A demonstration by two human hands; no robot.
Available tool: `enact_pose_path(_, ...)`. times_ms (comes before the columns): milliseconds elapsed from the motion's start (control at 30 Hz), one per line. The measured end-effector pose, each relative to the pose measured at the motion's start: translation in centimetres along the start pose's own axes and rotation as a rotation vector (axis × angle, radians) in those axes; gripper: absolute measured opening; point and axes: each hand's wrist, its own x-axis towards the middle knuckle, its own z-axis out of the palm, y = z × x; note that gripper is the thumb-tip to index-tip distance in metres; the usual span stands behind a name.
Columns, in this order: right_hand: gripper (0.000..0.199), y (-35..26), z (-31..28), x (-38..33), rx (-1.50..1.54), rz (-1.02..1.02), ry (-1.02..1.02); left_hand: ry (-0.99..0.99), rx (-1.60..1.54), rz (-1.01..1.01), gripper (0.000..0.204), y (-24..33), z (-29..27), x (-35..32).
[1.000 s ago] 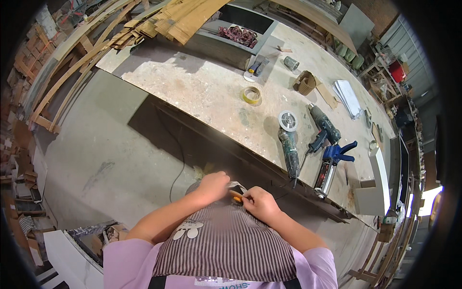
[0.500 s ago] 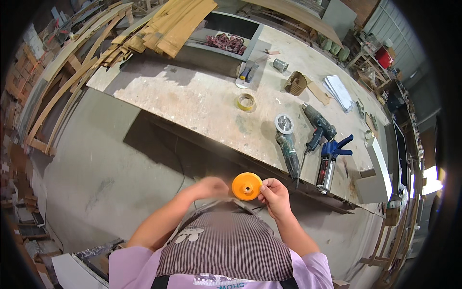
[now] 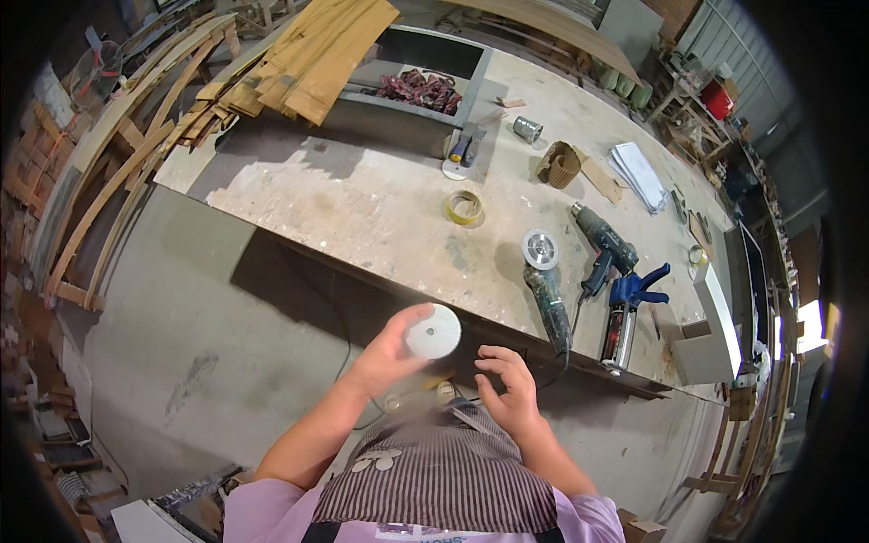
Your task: The person uses an angle grinder to smooth the edges of a white rectangular stone block and then a large white countertop with an integrated sink. The person holds the objects steady with one hand while operating the grinder with the other.
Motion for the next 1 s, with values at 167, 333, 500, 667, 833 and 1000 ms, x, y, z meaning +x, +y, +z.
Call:
enact_pose_path(167,0.041,5.4,-2.7,-0.1,-0.117,0.214,-0.034,0.13,0.255,-0.062,0.087,-3.7,-1.6,3.8)
enact_pose_path(333,0.054,14.8,-6.9,-1.5,-0.479,0.428,0.138,0.22,0.34,-0.021,0.084,-5.9,-2.0,7.7)
enact_pose_path(500,0.07,20.3,-8.5,-3.2,-0.579,0.711,-0.004,0.26,0.504,-0.103,0.089,-6.6,-1.7,12.8)
enact_pose_path(667,0.07,20.8,-7.9,-2.1,-0.592,0.761,0.008,0.197,0.716,-0.093,0.085,-8.8,-3.9,17.9)
enact_pose_path(833,0.069,18.6,-6.5,-1.5,-0.468,0.863,0.017,0.158,1.557,0.093,0.08,-8.6,-4.4,20.0)
enact_pose_path(1000,0.081,14.1,1.6,0.3,-0.182,0.974,0.333,-0.165,0.908,-0.289,0.062,-10.0,-0.1,19.0)
